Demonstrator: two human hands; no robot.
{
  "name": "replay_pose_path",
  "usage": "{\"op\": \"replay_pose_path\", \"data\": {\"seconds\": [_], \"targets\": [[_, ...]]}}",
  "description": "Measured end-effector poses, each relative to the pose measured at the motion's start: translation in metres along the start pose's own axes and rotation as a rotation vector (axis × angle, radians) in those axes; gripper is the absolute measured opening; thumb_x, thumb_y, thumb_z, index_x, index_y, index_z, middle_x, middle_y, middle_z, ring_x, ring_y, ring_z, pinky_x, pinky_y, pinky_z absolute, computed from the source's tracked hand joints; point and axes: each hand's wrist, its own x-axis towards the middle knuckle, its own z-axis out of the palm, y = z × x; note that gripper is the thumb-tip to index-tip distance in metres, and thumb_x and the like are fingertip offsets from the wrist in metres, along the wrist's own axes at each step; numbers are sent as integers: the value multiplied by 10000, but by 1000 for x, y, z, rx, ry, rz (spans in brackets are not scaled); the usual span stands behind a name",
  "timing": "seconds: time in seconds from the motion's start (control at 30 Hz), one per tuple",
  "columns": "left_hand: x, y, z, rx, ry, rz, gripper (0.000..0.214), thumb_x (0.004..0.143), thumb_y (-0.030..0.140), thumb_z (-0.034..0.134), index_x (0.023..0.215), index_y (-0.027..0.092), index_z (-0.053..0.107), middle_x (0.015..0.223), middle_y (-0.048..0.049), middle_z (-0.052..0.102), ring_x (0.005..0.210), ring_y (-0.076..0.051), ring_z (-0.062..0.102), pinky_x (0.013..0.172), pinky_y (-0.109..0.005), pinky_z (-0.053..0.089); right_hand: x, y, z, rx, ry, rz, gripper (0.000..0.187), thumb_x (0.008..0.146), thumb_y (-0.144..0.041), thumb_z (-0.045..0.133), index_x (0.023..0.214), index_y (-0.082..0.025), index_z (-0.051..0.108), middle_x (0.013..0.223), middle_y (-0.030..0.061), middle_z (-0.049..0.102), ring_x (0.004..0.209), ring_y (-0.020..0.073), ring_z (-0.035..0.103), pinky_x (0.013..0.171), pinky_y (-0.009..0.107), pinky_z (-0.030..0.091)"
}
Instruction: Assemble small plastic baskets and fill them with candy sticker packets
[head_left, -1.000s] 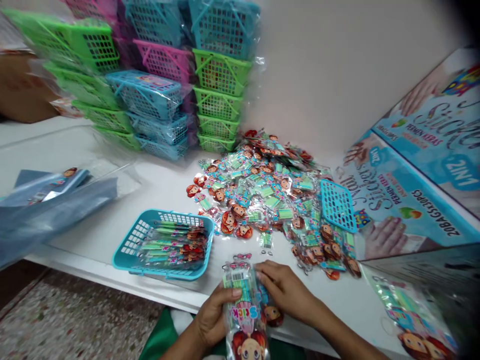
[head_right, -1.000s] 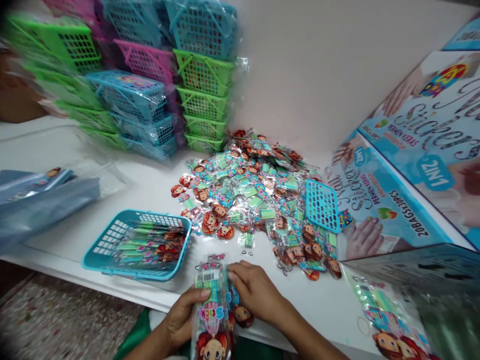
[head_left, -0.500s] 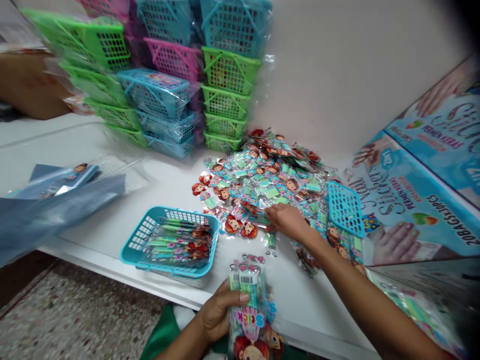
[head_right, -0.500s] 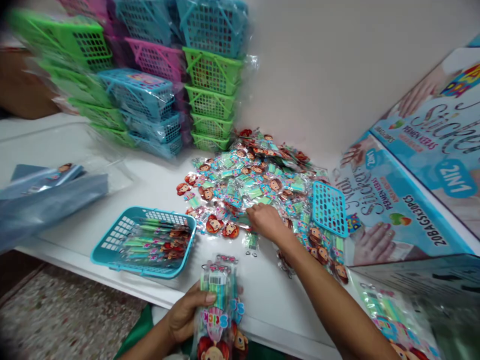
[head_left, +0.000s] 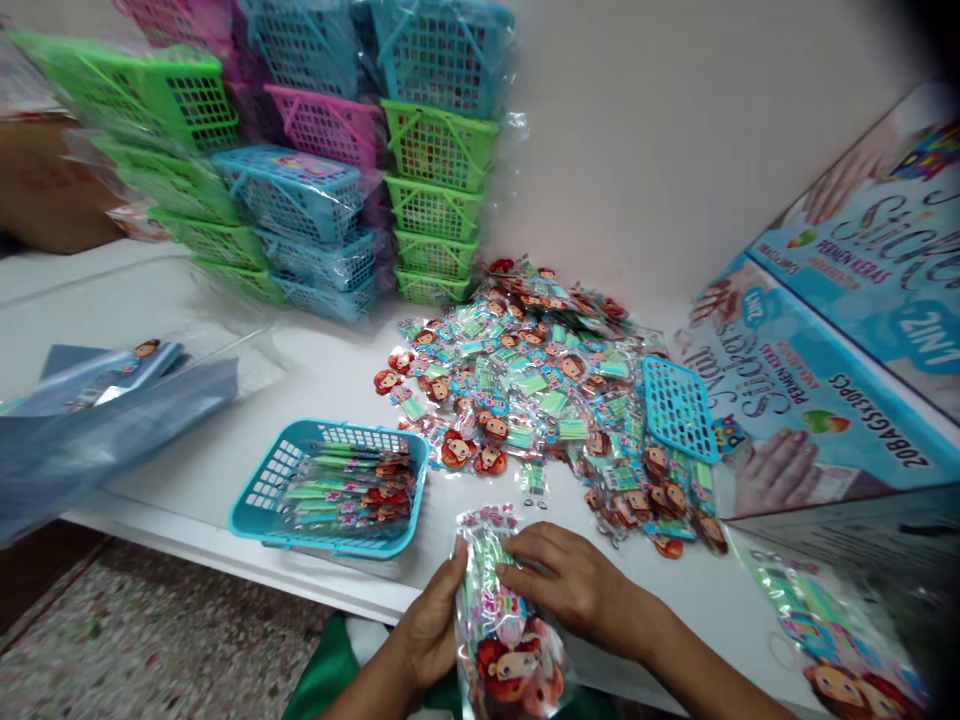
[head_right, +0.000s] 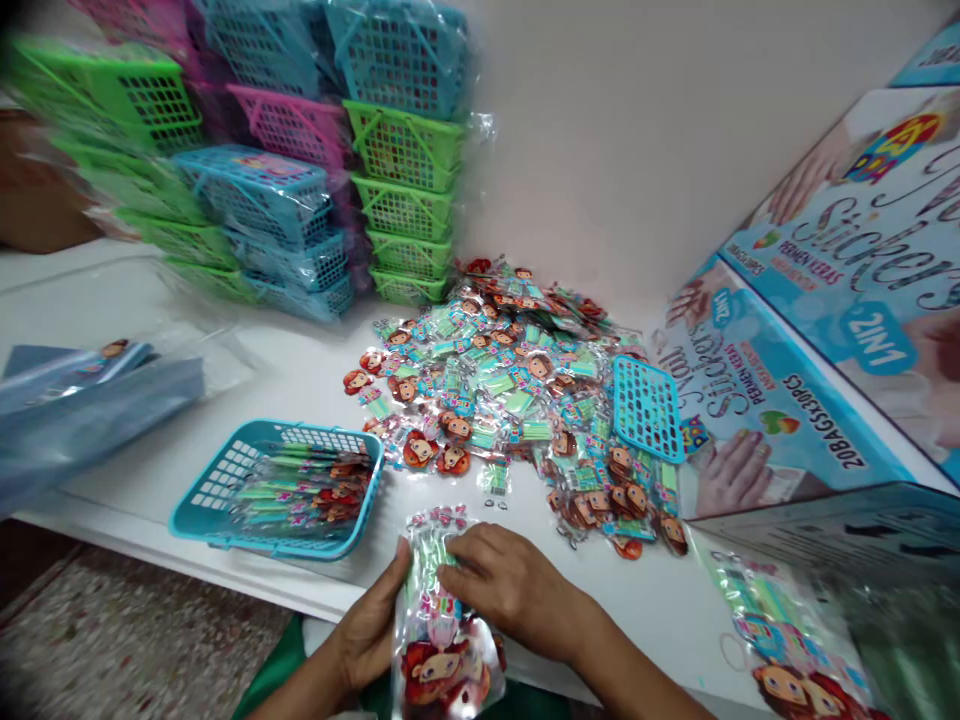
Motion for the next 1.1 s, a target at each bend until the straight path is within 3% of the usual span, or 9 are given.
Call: {"op": "replay_pose_path", "data": {"seconds": [0.1, 0.2, 0.3, 0.4, 0.53, 0.67, 0.8, 0.93, 1.1], "targets": [[-3, 0, -1, 51, -22, 31, 412, 779, 217, 658, 1164, 101, 569, 966, -123, 683, 949, -260, 646, 942, -401, 421, 0, 6, -5, 171, 14, 12, 326, 863, -98, 488, 1163, -205, 557, 1069, 94, 644, 963, 182, 591, 790, 312, 512], [-5, 1, -2, 121, 32, 32, 374, 746, 51, 608, 1118, 88, 595, 908, -121, 697, 872, -250, 670, 923, -423, 434, 16, 31, -7, 266, 90, 151, 389, 873, -76, 393, 1216, -212, 514, 1071, 72, 648, 979, 152, 597, 817, 297, 507], [-5, 1, 0, 135, 72, 19, 330, 731, 54, 594, 1060, 66, 622, 850, -131, 705, 848, -268, 675, 900, -445, 449, 51, 68, 4, -35, 57, 266, 429, 872, -86, 413, 1278, -205, 483, 1232, 111, 579, 1130, 217, 527, 919, 396, 446], [-6, 1, 2, 134, 69, 34, 345, 709, 43, 596, 1051, 65, 629, 838, -136, 707, 859, -276, 674, 890, -448, 456, 92, 99, 22, -336, -105, 199, 419, 888, -109, 436, 1296, -187, 492, 1377, 144, 458, 1256, 288, 405, 1001, 487, 333], [-8, 3, 0, 135, 75, 57, 348, 716, 47, 582, 1059, 71, 631, 846, -140, 708, 827, -272, 680, 871, -453, 465, 118, 117, 22, -333, -190, 141, 289, 913, -222, 475, 1167, -231, 612, 1231, 85, 598, 1166, 256, 467, 1016, 467, 281], [-8, 6, -5, 131, 84, 52, 294, 727, 53, 579, 1013, 56, 649, 837, -147, 707, 790, -260, 685, 869, -450, 466, 112, 122, -5, -1, 160, 347, 245, 896, -302, 507, 1082, -282, 665, 1169, 39, 630, 1095, 223, 500, 962, 425, 330], [-6, 5, -5, 123, 60, 36, 273, 736, 62, 577, 998, 50, 651, 841, -149, 707, 787, -253, 684, 877, -444, 461, 96, 119, -21, 689, 572, 793, 232, 779, -424, 623, 812, -202, 682, 811, 8, 680, 815, 186, 588, 787, 333, 441], [-5, 3, -2, 107, 91, 12, 275, 733, 59, 578, 1000, 46, 642, 842, -137, 708, 787, -240, 681, 898, -438, 450, 74, 106, -17, 976, 586, 984, 331, 683, -498, 681, 645, -190, 565, 584, -22, 617, 547, 133, 558, 568, 268, 447], [-5, 2, 1, 61, 145, -20, 289, 722, 57, 582, 1009, 54, 621, 838, -125, 707, 830, -247, 674, 907, -430, 439, 46, 92, -9, 1170, 601, 1108, 358, 599, -471, 761, 689, -189, 559, 623, 5, 650, 589, 141, 621, 548, 248, 489]]}}
